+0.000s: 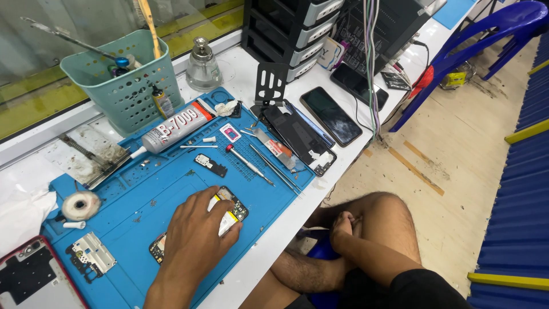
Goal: Repairing a mobile phone by connecting internal components and installing a battery
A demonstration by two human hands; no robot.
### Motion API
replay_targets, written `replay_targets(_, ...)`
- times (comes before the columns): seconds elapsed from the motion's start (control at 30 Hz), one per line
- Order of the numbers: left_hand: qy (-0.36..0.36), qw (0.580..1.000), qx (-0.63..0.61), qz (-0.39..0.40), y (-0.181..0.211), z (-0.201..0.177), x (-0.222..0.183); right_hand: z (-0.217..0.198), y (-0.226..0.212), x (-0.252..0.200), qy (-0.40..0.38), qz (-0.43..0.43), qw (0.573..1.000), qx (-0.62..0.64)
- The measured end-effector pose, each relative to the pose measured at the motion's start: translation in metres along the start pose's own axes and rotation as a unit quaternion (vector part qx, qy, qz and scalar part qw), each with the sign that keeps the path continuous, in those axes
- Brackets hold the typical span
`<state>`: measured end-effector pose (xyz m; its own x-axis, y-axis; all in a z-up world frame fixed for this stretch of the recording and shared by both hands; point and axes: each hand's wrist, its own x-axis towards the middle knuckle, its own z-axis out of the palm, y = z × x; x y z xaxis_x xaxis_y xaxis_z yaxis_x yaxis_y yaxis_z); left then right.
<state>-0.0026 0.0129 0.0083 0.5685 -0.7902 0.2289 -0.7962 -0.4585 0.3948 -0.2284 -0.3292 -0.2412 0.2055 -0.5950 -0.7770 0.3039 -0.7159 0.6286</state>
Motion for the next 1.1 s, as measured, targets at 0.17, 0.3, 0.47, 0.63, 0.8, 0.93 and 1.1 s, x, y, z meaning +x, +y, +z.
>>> replay_targets(0.17,0.002,1.0,0.004,0.003,-0.001,0.002,0.001,0.017,0.004,0.036,0.025,-0.002,0.998,0.059)
replay_targets(0.3,0.015,1.0,0.011,0.011,-0.002,0.004,0.001,0.016,0.004,0.036,0.03,-0.004,0.997,0.067)
replay_targets(0.47,0.017,1.0,0.009,0.011,-0.001,0.002,0.001,0.015,-0.007,0.033,0.038,-0.007,0.998,0.047)
replay_targets(0.63,0.008,1.0,0.011,0.008,-0.002,0.003,0.002,0.012,-0.004,0.035,0.026,-0.027,0.997,0.064)
replay_targets(0.8,0.012,1.0,0.016,0.011,-0.003,0.005,0.002,0.018,-0.001,0.05,0.037,0.016,0.994,0.103)
replay_targets(0.93,0.021,1.0,0.019,0.013,-0.002,0.006,0.001,0.022,0.001,0.051,0.05,0.011,0.995,0.085)
replay_targets(1.1,0.01,1.0,0.012,0.002,-0.001,0.003,0.001,0.025,0.003,0.056,0.054,0.016,0.99,0.132)
